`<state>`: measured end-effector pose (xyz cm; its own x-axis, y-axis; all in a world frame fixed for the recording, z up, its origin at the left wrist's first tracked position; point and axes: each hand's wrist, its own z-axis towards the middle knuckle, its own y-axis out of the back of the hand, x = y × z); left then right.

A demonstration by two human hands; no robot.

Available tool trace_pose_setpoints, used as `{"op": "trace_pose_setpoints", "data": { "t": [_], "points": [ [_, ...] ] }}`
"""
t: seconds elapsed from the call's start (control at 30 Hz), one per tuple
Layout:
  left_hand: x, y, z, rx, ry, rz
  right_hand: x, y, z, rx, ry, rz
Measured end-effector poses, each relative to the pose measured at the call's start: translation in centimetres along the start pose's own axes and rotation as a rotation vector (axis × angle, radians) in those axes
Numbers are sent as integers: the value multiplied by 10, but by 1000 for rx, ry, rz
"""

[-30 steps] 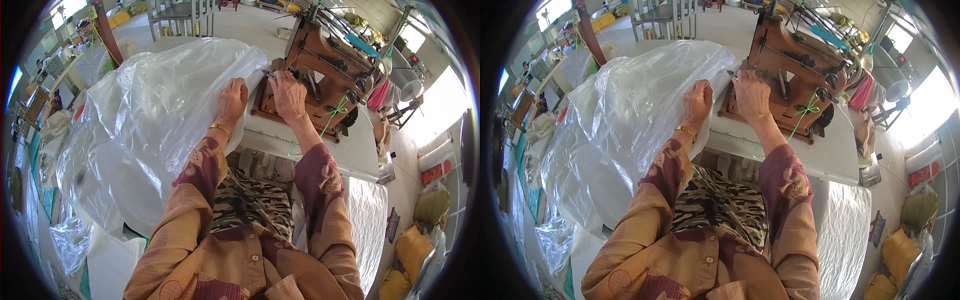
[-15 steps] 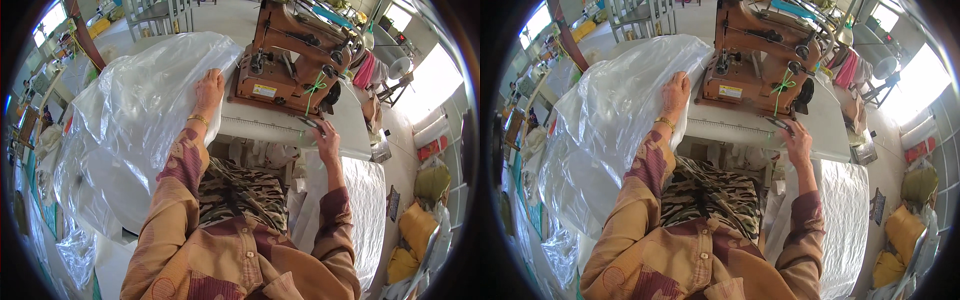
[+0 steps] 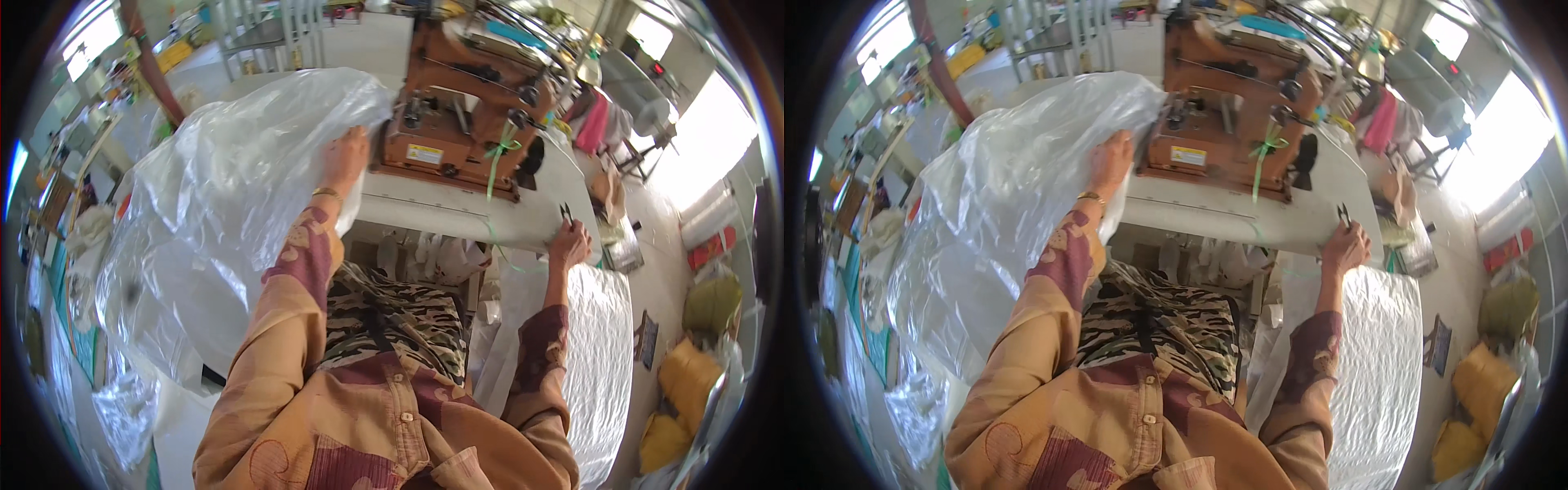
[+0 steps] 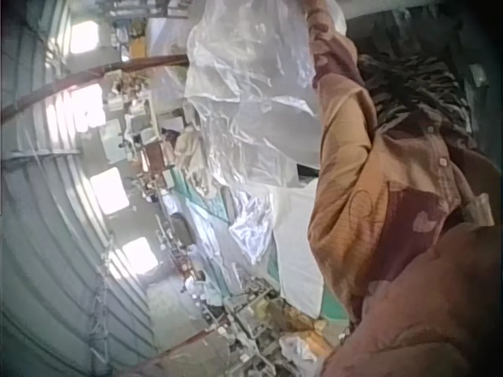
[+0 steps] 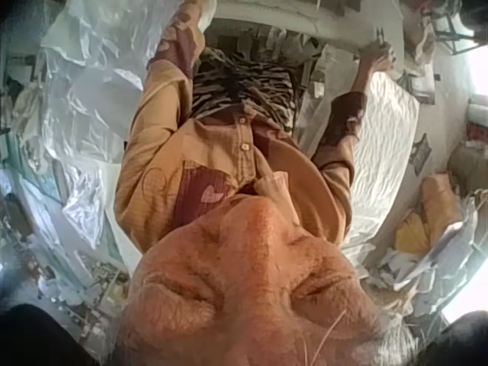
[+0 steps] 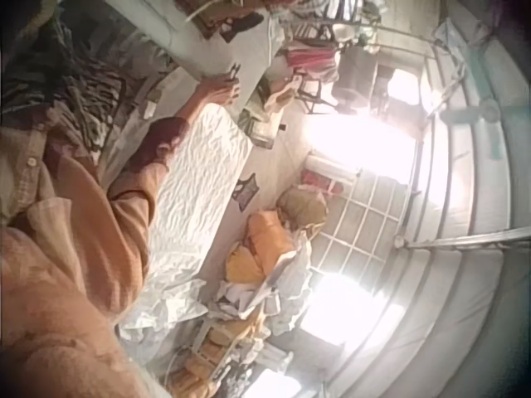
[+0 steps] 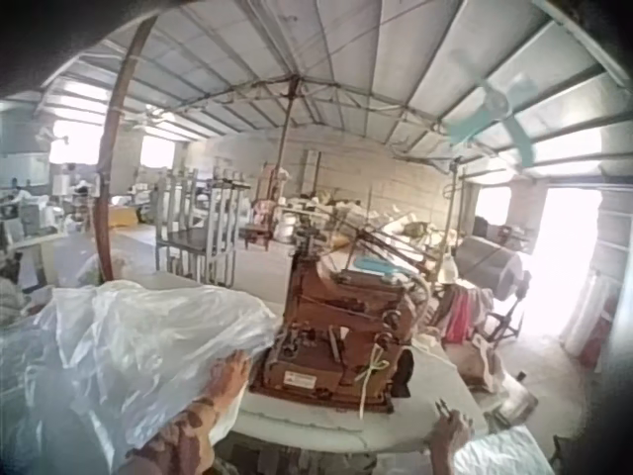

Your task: The person aligns the edges of a large white plastic sheet and sews it using a sewing machine. They repeatedly guide the material through the machine, stitch a section, and then cut the thread with scissors before repositioning the sheet for the next seam.

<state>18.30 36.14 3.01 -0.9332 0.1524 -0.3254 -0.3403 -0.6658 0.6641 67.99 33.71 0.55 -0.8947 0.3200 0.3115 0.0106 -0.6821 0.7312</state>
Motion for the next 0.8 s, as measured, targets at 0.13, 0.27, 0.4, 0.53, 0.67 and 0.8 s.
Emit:
{"op": "trace_pose_setpoints", "data": {
  "t": [0.13, 0.27, 0.4, 0.53, 0.67, 0.8],
  "points": [
    [-40, 35, -18, 82, 20, -110, 16, 8, -10, -26, 59, -108],
    [-58, 109, -97, -71, -159, -157, 96, 70, -62, -235, 545, 239],
    [-31, 166, -215, -74, -15, -114, 203, 104, -125, 154, 1097, 719],
    [15, 201, -344, -149, 343, 229, 295, 88, -161, 240, 1274, 735],
    [16, 228, -434, 28, 788, 236, 328, 16, -149, 434, 1200, 462],
    [22, 235, -496, 152, 944, 484, 338, -1, -153, 490, 1149, 455]
  ]
}}
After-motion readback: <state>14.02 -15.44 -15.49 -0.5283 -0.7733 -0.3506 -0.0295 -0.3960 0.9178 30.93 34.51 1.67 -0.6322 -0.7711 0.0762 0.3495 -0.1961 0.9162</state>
